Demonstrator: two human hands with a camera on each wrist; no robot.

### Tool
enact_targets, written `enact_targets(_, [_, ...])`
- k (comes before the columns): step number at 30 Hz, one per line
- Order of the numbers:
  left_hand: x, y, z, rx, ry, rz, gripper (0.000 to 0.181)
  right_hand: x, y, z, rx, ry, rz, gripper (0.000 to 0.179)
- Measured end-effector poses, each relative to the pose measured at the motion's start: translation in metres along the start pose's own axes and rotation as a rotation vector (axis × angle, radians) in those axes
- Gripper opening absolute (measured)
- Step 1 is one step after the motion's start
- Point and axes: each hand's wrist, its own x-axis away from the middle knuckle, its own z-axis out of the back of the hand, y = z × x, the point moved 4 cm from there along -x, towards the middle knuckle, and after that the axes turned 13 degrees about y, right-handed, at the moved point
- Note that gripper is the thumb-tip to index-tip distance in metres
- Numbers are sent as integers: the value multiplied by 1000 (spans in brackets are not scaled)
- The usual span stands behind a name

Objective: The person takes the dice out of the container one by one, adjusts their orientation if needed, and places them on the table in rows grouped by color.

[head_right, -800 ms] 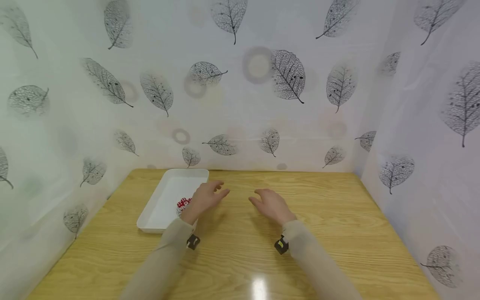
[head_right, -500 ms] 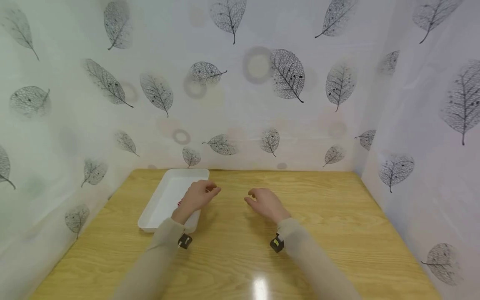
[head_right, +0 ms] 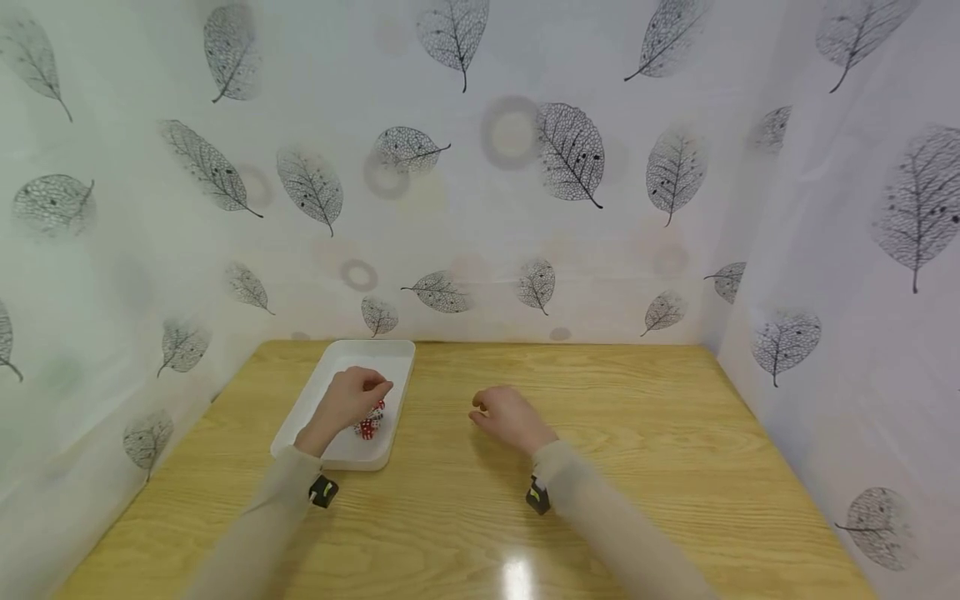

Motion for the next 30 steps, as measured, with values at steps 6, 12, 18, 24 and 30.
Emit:
enact_targets(6, [6,-14,13,-39,-5,30,24,-3,-14,-11,-22,-34,80,24])
enact_targets(12, [8,-31,26,-48,13,45,25,-7,-24,-21,11,-15,174,18])
enact_targets(18, [12,-50,36,-82,33,75,28,-6,-34,-28,24,-24,223,15])
enact_targets(24, [16,-64,52,-118,102,90,24,-7,-47,-35,35,-27,306,14])
enact_targets(30, [19,-77,65,-111,181,82,18,-14,-54,-40,14,-52,259,15])
